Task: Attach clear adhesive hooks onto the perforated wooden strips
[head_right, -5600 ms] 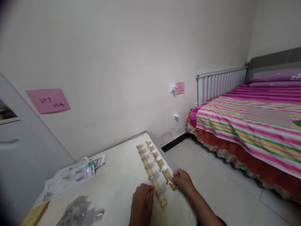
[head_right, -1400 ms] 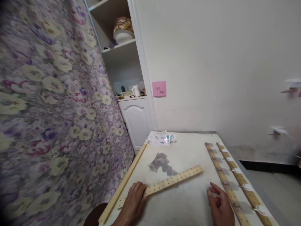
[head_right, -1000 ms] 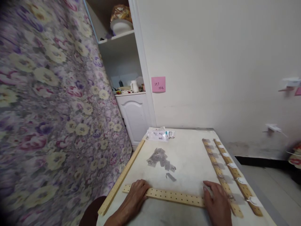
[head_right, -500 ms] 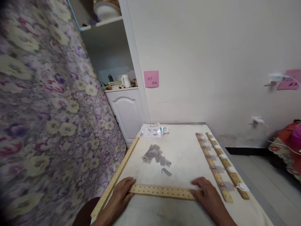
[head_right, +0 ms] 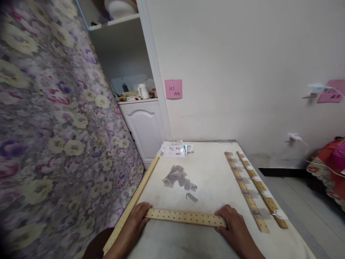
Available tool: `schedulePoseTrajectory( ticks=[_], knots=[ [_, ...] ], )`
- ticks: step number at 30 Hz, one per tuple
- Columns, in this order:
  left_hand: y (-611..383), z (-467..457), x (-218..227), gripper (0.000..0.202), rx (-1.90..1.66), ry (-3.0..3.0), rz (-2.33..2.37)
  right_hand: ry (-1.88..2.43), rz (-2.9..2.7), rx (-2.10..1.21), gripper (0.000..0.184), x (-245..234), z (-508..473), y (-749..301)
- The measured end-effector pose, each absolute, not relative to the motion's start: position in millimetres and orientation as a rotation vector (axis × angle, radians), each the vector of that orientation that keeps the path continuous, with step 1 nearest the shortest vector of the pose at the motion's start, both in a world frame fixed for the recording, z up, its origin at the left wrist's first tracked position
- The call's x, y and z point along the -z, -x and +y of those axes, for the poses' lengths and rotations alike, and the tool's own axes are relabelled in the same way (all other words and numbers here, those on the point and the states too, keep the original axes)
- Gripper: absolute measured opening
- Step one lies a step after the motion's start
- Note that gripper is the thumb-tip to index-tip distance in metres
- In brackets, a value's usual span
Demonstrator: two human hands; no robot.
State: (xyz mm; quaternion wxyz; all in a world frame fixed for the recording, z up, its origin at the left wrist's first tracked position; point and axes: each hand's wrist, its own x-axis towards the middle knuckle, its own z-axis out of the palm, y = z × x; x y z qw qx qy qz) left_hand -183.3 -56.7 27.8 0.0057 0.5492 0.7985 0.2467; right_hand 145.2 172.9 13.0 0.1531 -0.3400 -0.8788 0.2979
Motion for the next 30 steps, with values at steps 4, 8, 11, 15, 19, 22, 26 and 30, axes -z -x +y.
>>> schedulePoseTrajectory(
  ticks=[4, 8, 11, 15, 19, 22, 26, 30],
  knots=[
    [186, -53, -27, 0.032, -0.775, -1.755, 2.535, 0.999, -2.522, -0.819, 0.028, -6, 176, -141],
    [184, -51, -25, 0.032, -0.743, -1.813, 2.581, 0.983, -2.537, -0.799, 0.030, -3, 179, -142],
    [187, -52, -12, 0.033, -0.762, -1.852, 2.602, 0.997, -2.530, -0.807, 0.035, 0, 181, -144],
    [193, -54, 11, 0.034, -0.892, -1.878, 2.640, 0.997, -2.527, -0.831, 0.033, 2, 183, -145],
    [195, -56, 21, 0.036, -0.983, -1.908, 2.624, 0.991, -2.533, -0.880, 0.029, 4, 184, -145],
    [194, -56, 21, 0.036, -0.999, -1.914, 2.626, 0.962, -2.533, -0.928, 0.027, 2, 185, -147],
    [193, -57, 21, 0.040, -1.000, -1.912, 2.623, 0.978, -2.409, -1.015, 0.027, -7, 186, -149],
    [192, -58, 22, 0.046, -1.012, -1.889, 2.583, 1.016, -2.273, -0.997, 0.023, -20, 184, -128]
  ],
)
